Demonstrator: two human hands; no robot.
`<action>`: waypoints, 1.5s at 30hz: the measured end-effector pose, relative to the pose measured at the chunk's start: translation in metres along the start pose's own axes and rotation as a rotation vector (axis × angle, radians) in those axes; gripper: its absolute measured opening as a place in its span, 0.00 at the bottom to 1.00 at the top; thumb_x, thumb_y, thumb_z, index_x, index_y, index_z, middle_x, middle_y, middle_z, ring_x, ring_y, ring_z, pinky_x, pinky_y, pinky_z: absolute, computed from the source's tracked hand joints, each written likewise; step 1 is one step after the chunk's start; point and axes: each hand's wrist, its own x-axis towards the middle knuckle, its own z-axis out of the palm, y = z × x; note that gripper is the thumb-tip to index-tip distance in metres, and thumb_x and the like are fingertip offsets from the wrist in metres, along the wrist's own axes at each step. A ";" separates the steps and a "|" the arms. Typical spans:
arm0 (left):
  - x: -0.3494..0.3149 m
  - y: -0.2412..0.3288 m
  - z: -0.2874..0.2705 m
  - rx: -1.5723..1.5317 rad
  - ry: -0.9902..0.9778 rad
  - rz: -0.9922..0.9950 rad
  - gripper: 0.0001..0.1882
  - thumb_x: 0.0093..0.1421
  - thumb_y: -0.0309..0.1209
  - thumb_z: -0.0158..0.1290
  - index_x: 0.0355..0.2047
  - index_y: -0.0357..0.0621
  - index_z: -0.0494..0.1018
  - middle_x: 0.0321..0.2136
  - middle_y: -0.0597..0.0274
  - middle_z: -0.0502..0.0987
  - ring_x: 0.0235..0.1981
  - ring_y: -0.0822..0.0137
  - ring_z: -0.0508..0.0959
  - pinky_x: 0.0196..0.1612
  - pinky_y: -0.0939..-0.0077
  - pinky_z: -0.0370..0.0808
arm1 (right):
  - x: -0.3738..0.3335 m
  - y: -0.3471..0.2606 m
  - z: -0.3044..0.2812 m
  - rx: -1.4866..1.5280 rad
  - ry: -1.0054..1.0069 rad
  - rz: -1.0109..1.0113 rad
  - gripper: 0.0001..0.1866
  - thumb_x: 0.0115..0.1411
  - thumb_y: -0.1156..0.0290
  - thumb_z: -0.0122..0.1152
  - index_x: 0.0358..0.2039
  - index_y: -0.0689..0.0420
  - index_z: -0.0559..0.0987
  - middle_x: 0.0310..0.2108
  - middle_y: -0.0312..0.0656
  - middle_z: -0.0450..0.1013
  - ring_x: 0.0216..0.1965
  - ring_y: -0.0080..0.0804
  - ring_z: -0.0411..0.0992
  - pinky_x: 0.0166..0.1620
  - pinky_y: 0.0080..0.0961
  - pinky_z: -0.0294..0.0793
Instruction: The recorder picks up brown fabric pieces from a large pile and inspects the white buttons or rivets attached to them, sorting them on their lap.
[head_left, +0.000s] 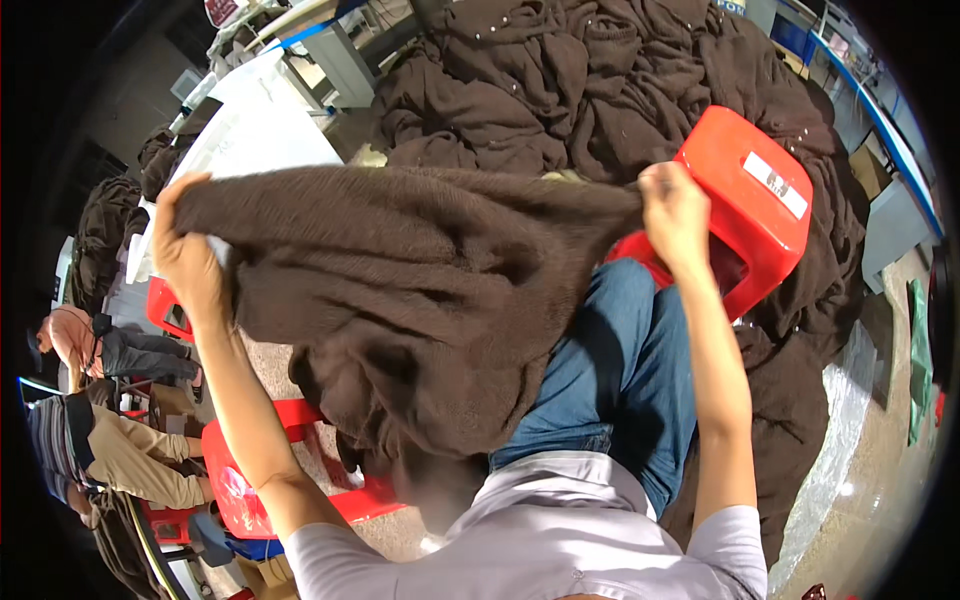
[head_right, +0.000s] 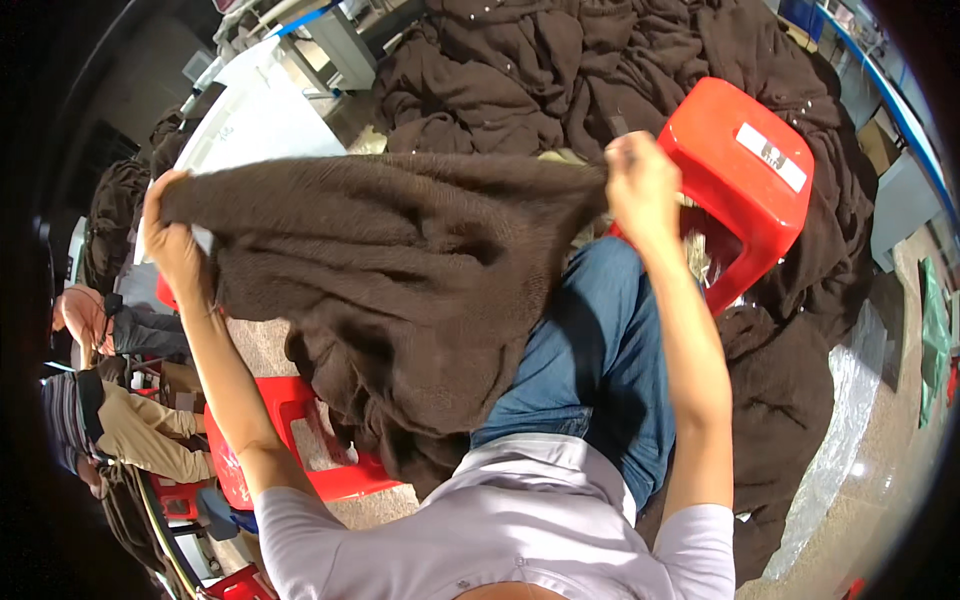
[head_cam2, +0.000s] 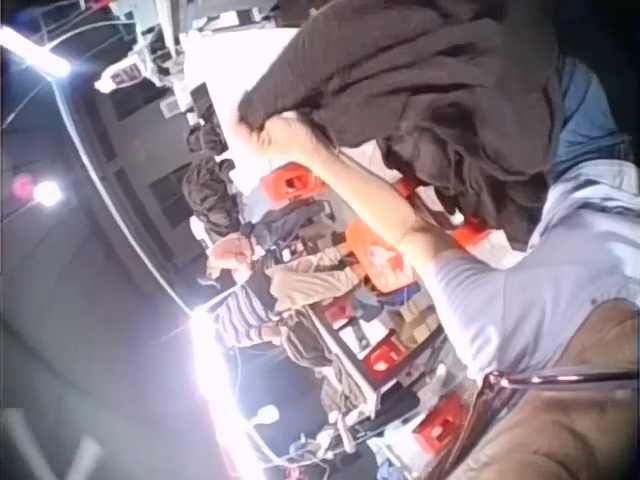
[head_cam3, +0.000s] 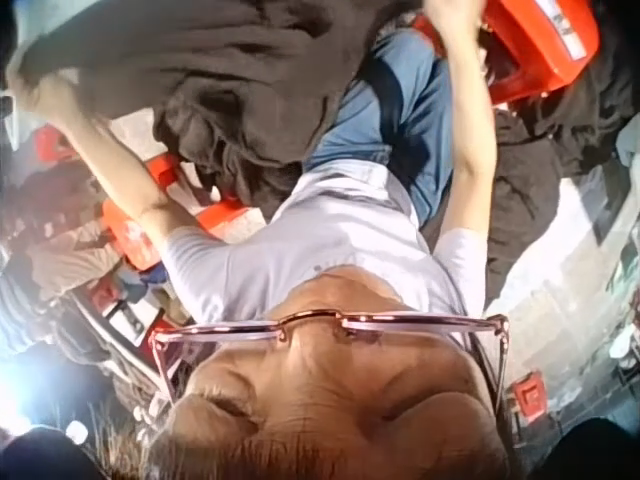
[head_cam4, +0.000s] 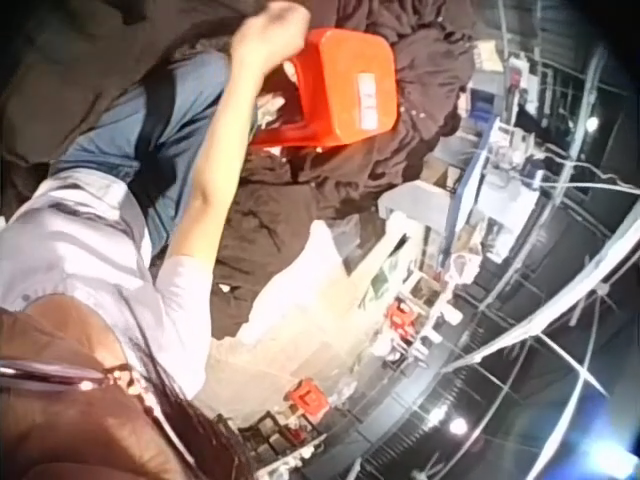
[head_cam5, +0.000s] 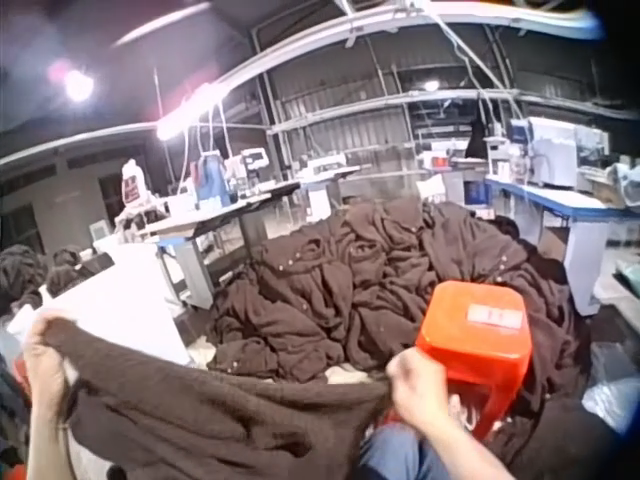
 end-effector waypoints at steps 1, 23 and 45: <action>-0.006 0.003 -0.009 0.011 0.024 0.012 0.21 0.51 0.12 0.40 0.42 0.36 0.76 0.39 0.60 0.78 0.41 0.69 0.77 0.48 0.78 0.72 | 0.006 -0.010 -0.023 0.001 0.056 0.002 0.07 0.65 0.71 0.58 0.38 0.62 0.76 0.30 0.41 0.77 0.30 0.28 0.73 0.37 0.28 0.73; -0.237 -0.097 0.102 0.241 -0.753 -0.661 0.20 0.59 0.42 0.59 0.41 0.36 0.77 0.36 0.60 0.80 0.34 0.66 0.78 0.40 0.72 0.75 | -0.178 0.079 -0.127 -0.011 0.121 0.449 0.09 0.65 0.70 0.59 0.38 0.64 0.79 0.28 0.33 0.73 0.32 0.18 0.68 0.40 0.19 0.70; -0.128 0.099 0.128 -0.586 -1.137 0.003 0.23 0.42 0.12 0.51 0.41 0.40 0.75 0.34 0.54 0.76 0.35 0.50 0.78 0.37 0.65 0.76 | -0.081 -0.032 0.010 1.006 -1.430 0.104 0.37 0.50 0.71 0.70 0.61 0.60 0.69 0.56 0.44 0.72 0.57 0.27 0.68 0.61 0.30 0.64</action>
